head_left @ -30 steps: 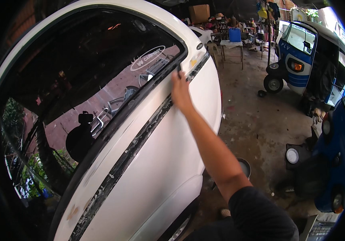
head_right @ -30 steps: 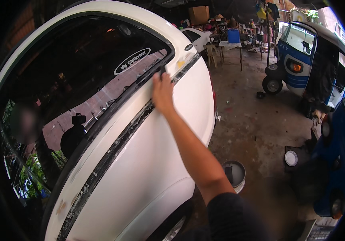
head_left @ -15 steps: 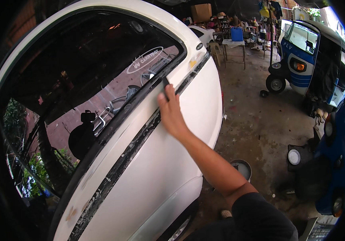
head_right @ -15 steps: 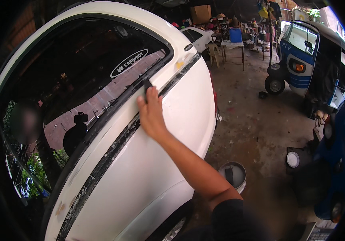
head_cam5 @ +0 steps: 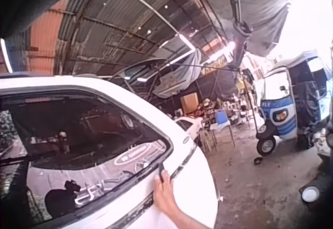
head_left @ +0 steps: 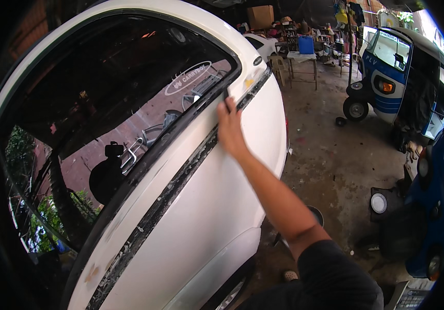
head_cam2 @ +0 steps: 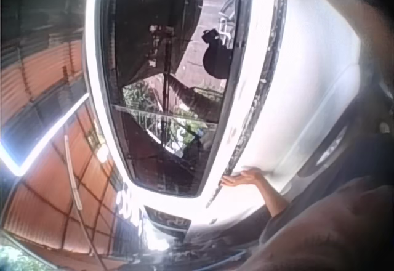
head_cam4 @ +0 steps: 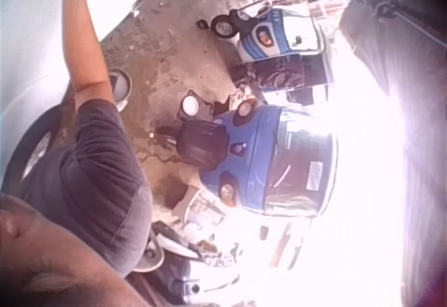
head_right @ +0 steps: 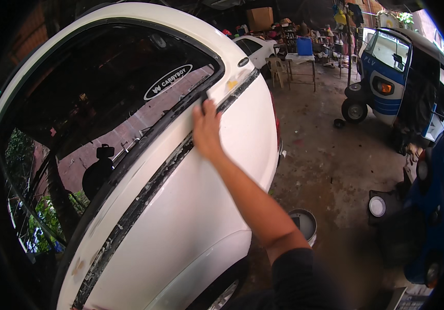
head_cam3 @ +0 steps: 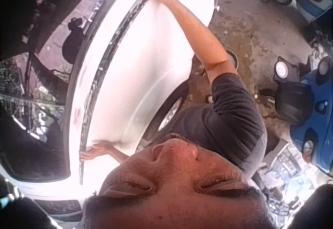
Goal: The person sands the rear quarter panel and window frame of a white pickup truck using a sanding block dipped in a bucket of water.
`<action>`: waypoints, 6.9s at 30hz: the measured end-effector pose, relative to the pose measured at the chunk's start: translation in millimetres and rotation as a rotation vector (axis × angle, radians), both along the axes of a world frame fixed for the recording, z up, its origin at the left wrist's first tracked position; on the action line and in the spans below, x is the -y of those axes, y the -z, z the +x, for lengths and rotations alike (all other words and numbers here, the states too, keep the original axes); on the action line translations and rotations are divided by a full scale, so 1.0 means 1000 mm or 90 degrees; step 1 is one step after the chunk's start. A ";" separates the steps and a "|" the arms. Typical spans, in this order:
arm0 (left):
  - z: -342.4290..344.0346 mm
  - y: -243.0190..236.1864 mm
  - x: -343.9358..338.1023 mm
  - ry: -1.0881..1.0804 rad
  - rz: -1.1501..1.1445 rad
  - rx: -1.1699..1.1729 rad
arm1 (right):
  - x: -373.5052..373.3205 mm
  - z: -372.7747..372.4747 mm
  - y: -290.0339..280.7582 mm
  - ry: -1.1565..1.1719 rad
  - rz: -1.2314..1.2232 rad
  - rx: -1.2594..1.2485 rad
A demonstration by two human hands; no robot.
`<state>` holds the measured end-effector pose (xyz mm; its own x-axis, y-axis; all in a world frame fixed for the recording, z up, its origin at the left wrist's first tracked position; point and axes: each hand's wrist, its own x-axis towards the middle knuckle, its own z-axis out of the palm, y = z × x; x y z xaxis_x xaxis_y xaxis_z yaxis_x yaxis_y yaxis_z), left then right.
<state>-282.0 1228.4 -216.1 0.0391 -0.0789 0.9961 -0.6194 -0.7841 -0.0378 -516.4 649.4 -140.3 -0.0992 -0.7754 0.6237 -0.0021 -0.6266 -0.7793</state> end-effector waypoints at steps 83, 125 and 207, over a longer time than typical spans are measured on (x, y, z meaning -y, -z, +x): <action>-0.176 -0.096 0.268 0.342 0.570 -0.181 | 0.075 -0.079 -0.018 -0.229 0.126 0.073; -0.296 -0.102 0.668 0.314 0.484 0.005 | -0.037 -0.539 0.475 -0.220 0.494 -0.355; -0.350 0.254 0.458 0.788 0.387 -0.811 | 0.048 -0.306 0.290 -0.862 0.600 -0.410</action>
<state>-631.9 770.5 -469.9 0.2889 -0.9243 0.2493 -0.6289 0.0131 0.7774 -822.9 601.3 -429.8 0.9132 -0.1839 -0.3636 -0.3348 0.1697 -0.9269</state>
